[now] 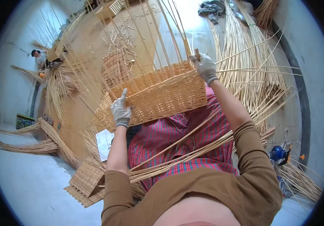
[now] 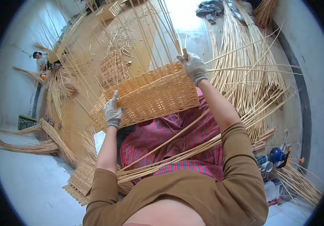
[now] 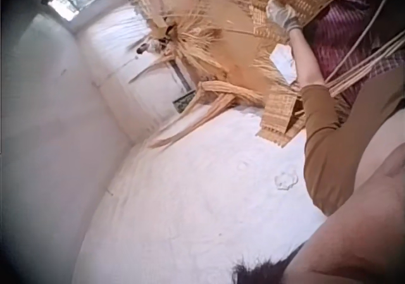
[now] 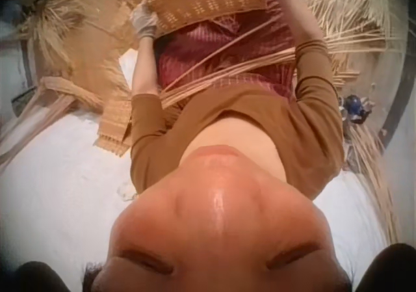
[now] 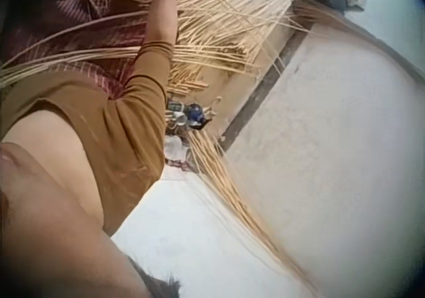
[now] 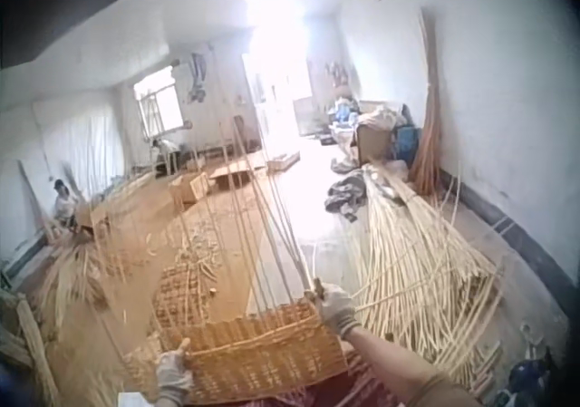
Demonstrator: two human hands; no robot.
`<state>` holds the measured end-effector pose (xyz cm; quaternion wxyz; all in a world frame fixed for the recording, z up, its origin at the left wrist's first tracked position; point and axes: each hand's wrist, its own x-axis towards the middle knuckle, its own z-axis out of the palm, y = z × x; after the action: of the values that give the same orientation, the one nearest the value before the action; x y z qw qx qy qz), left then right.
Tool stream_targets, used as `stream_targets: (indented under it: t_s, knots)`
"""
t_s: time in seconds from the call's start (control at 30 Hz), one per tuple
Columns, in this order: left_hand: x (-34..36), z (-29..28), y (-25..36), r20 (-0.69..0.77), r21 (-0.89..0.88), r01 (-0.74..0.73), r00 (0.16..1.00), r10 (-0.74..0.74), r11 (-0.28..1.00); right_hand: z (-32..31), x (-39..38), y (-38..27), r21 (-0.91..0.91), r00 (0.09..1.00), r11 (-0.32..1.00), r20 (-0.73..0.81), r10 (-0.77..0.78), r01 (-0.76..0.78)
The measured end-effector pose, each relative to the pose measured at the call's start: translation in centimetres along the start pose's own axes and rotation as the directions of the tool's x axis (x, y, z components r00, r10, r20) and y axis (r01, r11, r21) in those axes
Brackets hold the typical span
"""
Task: Weaving a rectangular wicker basket using long wooden strips.
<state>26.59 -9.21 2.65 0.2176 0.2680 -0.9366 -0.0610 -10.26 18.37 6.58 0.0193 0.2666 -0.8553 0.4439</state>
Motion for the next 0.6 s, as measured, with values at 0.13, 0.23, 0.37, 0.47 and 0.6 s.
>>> stream_targets:
  t_s: [0.13,0.23,0.37,0.47,0.6]
  knots:
    - [0.2,1.3,0.1,-0.019,0.049,-0.062,0.998,0.063,0.997,0.8,-0.4,2.6,0.013,0.999,0.999,-0.024,0.044,-0.044]
    - [0.0,2.1,0.2,0.046,0.093,-0.053,0.998,0.049,0.994,1.6,-0.6,4.5,-0.047,0.997,0.999,-0.082,0.004,-0.008]
    - [-1.0,3.2,0.5,-0.003,0.095,-0.064,0.998,0.065,0.993,2.1,-2.4,4.1,-0.148,0.986,0.987,-0.164,0.035,-0.059]
    - [-2.1,3.5,0.0,0.019,0.093,-0.013,1.0,0.011,0.996,1.7,-8.1,0.8,-0.025,0.974,0.997,-0.214,-0.076,0.072]
    - [-3.4,3.3,-0.7,0.029,0.019,0.002,1.0,-0.002,1.0,0.5,-19.8,-4.9,0.123,0.539,0.867,0.738,-0.405,0.483]
